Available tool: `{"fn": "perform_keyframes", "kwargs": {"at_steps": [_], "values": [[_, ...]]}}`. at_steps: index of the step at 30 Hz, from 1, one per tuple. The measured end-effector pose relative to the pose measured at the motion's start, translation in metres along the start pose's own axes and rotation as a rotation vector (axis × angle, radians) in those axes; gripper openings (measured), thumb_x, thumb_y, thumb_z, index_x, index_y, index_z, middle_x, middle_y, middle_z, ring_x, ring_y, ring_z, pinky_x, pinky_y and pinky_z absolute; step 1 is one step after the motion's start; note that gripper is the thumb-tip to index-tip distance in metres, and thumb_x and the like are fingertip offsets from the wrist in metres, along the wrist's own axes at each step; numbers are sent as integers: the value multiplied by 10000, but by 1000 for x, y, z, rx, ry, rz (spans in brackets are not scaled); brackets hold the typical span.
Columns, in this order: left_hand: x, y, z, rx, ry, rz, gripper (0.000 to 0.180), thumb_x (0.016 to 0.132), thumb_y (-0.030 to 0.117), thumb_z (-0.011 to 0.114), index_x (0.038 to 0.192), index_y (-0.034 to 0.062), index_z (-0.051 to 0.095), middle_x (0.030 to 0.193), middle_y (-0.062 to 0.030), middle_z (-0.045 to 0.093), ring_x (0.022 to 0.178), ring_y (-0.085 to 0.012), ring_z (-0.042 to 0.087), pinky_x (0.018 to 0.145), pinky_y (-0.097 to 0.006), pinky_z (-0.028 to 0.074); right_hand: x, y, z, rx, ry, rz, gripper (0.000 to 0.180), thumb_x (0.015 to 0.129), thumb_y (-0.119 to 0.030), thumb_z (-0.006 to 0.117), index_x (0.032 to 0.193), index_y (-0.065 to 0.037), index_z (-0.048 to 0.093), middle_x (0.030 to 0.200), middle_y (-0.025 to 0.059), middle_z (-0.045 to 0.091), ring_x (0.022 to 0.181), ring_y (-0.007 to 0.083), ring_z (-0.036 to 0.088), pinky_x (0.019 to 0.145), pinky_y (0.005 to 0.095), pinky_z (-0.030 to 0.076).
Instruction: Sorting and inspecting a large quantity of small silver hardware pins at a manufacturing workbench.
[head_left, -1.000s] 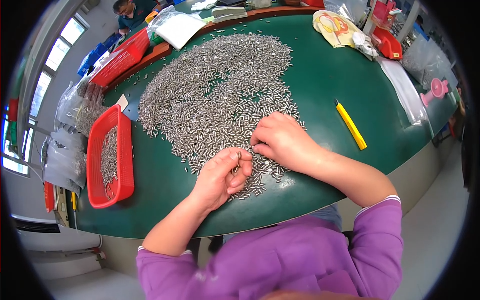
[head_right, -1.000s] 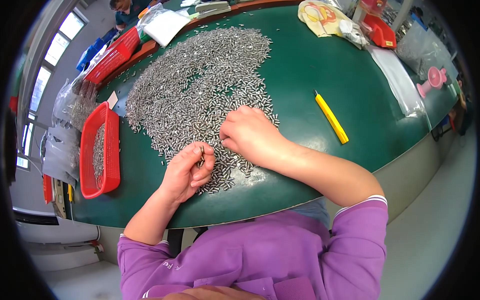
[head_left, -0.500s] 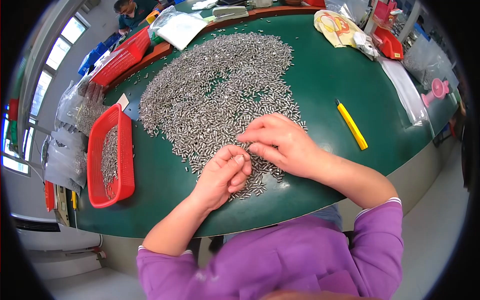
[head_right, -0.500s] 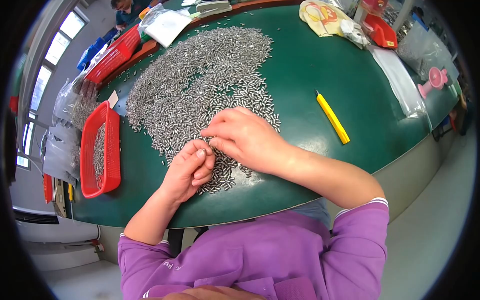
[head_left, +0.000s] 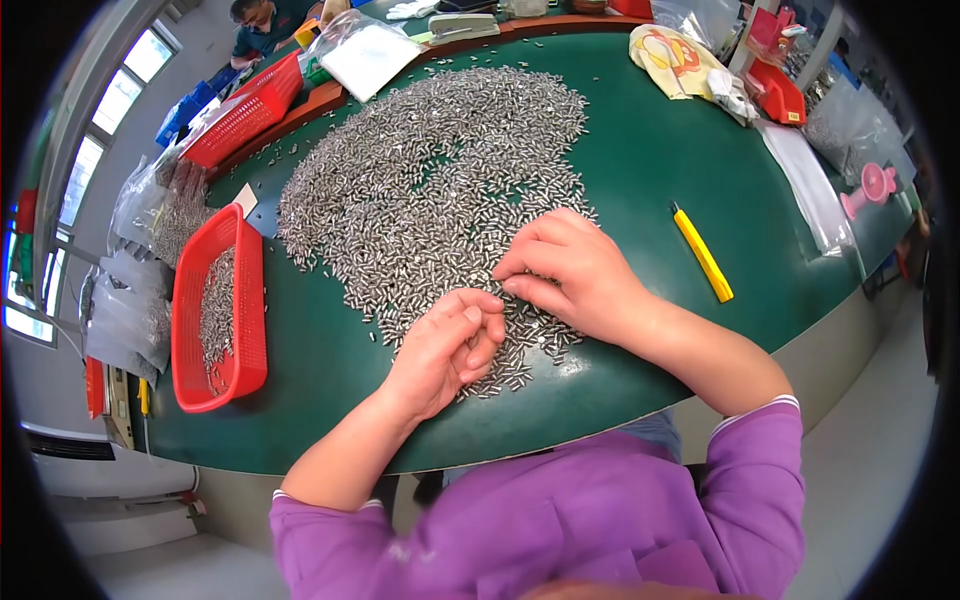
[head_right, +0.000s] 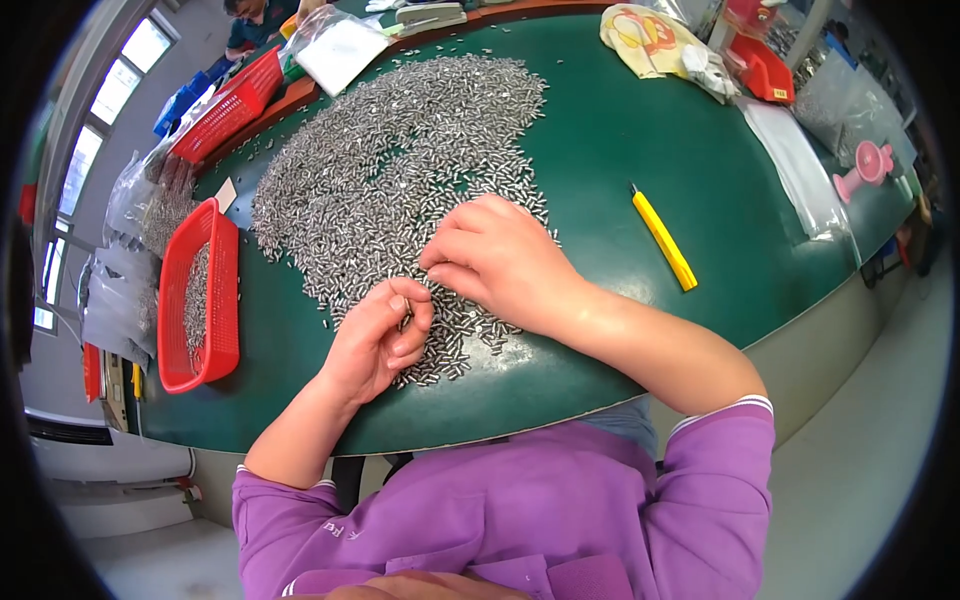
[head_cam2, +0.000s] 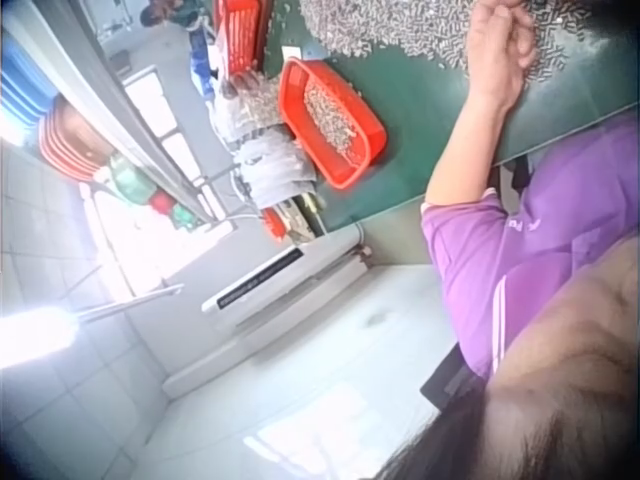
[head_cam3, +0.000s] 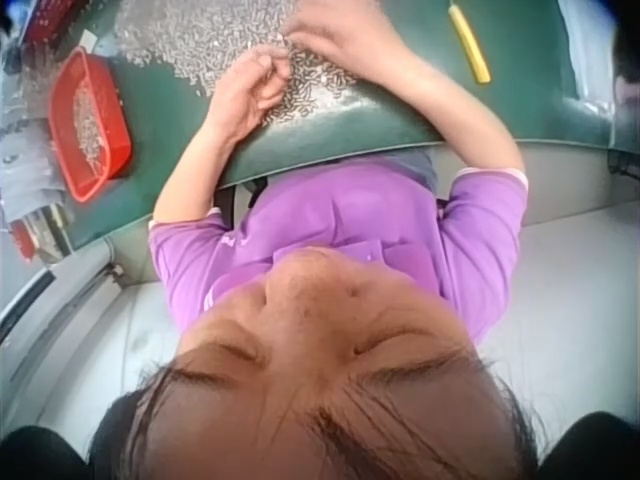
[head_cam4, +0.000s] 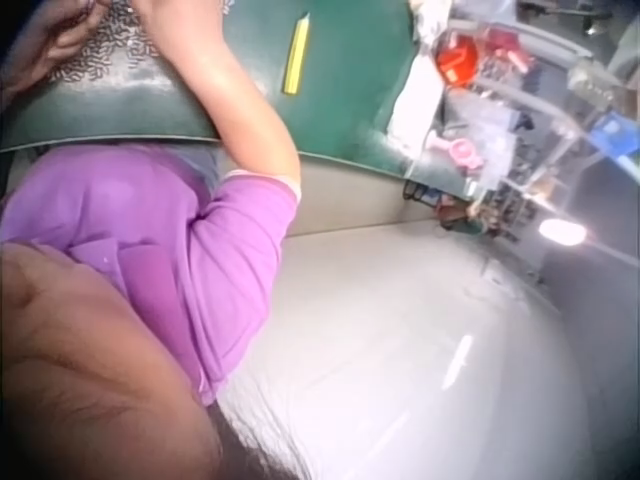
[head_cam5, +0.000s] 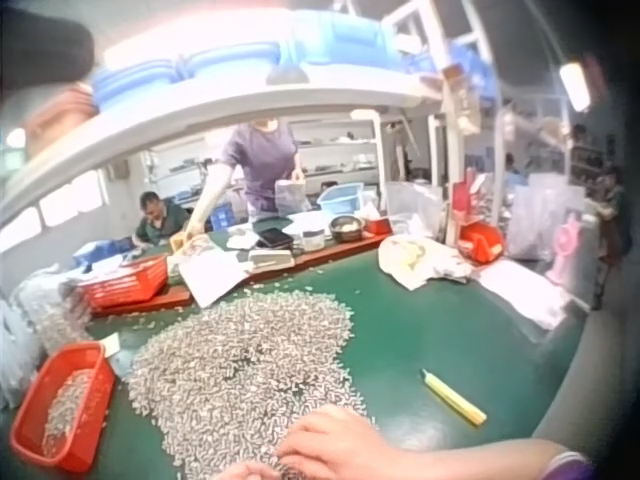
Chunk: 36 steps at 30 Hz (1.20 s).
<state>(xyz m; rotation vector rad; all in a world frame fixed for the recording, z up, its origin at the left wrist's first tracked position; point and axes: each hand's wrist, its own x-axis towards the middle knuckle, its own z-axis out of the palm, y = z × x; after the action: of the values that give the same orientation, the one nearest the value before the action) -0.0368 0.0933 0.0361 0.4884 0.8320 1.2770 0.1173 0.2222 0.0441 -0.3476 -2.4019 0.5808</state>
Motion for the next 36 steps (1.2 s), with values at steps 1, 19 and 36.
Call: {"fn": "perform_keyframes", "kwargs": {"at_steps": [1, 19, 36], "values": [[0, -2, -2, 29, -15, 12, 155, 916, 152, 443, 1024, 44, 473, 803, -69, 519, 528, -71, 367, 429, -183, 296, 1, -6, -3, 99, 35, -37, 137, 707, -125, 668, 840, -129, 635, 844, 10, 560, 831, 218, 516, 737, 339, 413], [2, 2, -6, -31, -7, -42, 204, 932, 158, 355, 981, 8, 486, 799, -96, 510, 514, -110, 362, 411, -206, 287, -6, 14, 18, -170, -130, -56, 117, 706, -144, 633, 805, -104, 584, 810, 48, 539, 832, 252, 508, 723, 374, 406], [-3, -1, -2, -12, -27, -12, 131, 889, 105, 396, 978, 37, 463, 798, -79, 496, 543, -100, 372, 448, -210, 310, -7, 0, 7, -104, -4, -73, 124, 730, -154, 622, 825, -102, 563, 848, 42, 530, 848, 243, 502, 738, 374, 405]]}}
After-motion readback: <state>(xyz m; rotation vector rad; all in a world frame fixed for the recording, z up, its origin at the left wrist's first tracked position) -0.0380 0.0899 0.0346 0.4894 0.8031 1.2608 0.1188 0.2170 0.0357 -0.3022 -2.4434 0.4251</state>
